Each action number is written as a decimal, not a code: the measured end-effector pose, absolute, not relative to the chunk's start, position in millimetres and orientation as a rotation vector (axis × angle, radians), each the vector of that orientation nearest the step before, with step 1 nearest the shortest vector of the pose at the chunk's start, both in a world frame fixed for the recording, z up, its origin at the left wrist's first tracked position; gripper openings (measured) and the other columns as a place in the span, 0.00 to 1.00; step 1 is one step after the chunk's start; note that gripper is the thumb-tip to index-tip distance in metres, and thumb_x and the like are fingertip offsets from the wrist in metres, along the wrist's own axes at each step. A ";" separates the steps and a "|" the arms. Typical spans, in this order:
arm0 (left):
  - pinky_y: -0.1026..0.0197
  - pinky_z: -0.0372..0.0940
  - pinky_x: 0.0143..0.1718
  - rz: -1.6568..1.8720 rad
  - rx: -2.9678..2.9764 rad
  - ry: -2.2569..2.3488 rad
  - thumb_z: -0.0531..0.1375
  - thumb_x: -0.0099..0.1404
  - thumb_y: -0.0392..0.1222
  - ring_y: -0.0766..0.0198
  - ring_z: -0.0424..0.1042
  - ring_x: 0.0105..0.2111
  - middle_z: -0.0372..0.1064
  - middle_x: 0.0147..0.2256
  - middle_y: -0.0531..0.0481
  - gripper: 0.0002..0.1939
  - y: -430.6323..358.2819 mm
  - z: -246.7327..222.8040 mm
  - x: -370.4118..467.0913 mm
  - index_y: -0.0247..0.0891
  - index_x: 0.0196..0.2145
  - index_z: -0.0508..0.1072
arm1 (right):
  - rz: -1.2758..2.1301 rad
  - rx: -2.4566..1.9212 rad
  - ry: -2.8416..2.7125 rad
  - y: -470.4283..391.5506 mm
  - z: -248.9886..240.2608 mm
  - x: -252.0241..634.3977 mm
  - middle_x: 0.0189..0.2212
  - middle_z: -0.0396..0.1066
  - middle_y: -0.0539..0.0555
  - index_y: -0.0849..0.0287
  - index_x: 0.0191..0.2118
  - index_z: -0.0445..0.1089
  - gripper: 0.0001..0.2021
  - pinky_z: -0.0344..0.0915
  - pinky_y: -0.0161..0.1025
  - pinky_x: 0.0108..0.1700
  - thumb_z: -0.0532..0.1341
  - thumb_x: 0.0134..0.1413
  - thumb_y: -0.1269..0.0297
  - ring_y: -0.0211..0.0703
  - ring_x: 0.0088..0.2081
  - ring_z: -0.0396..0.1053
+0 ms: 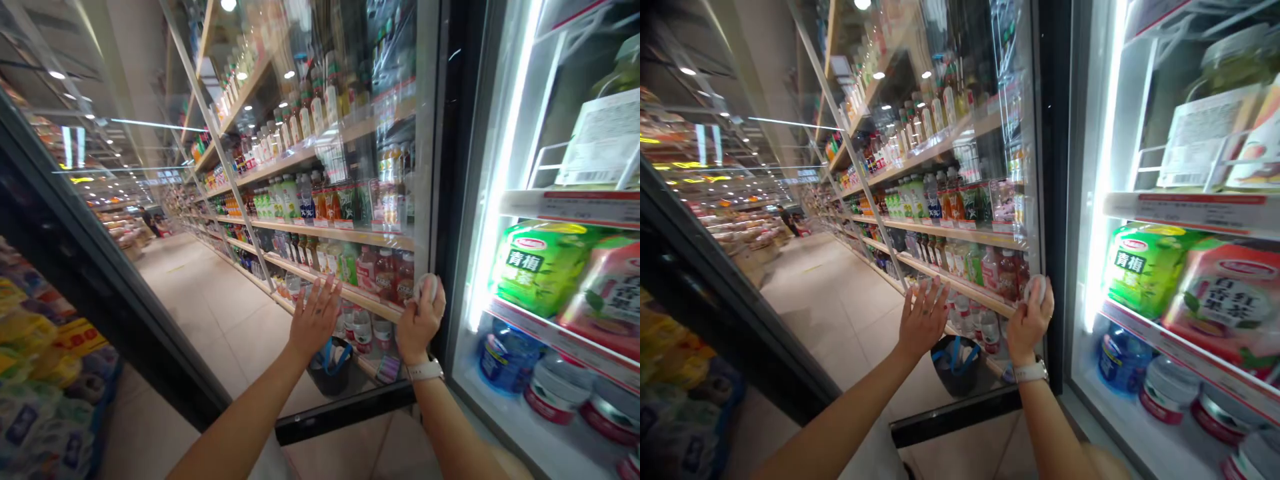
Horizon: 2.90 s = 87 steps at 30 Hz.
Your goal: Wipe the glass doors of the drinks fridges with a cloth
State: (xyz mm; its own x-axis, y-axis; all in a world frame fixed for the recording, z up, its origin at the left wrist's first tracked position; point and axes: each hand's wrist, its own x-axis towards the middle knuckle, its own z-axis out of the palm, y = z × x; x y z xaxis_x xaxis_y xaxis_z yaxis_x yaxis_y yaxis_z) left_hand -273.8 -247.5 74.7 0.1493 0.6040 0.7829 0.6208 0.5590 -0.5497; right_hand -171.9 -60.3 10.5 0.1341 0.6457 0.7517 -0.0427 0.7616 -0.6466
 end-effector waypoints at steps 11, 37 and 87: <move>0.45 0.37 0.69 0.012 -1.083 -1.499 0.54 0.68 0.43 0.54 0.40 0.68 0.49 0.65 0.44 0.31 -247.9 72.7 -276.3 0.36 0.66 0.53 | 0.473 -0.269 -1.588 -161.4 7.4 -210.8 0.69 0.47 0.56 0.47 0.69 0.45 0.31 0.49 0.65 0.66 0.46 0.63 0.75 0.52 0.69 0.45; 0.49 0.39 0.68 -0.035 -1.272 -1.423 0.54 0.68 0.41 0.56 0.47 0.68 0.51 0.66 0.48 0.29 -282.7 126.9 -279.0 0.42 0.65 0.56 | 0.192 -0.111 -1.604 -90.1 135.9 -197.7 0.68 0.48 0.56 0.50 0.69 0.47 0.31 0.47 0.65 0.67 0.46 0.61 0.75 0.50 0.70 0.42; 0.45 0.36 0.69 -0.268 -1.098 -1.529 0.52 0.69 0.44 0.53 0.39 0.69 0.45 0.67 0.45 0.35 -295.5 157.4 -297.2 0.38 0.68 0.42 | -0.133 0.036 -1.717 -97.6 174.1 -207.8 0.68 0.50 0.52 0.47 0.67 0.52 0.33 0.45 0.63 0.68 0.46 0.58 0.79 0.47 0.70 0.42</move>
State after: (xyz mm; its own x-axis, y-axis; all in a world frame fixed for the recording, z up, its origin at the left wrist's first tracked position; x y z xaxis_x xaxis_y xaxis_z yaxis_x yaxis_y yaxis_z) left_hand -297.2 -295.5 157.4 0.1167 0.4819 0.8684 0.7489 0.5316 -0.3957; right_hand -207.8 -97.6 174.1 -0.1510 -0.1003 0.9834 0.0521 0.9927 0.1092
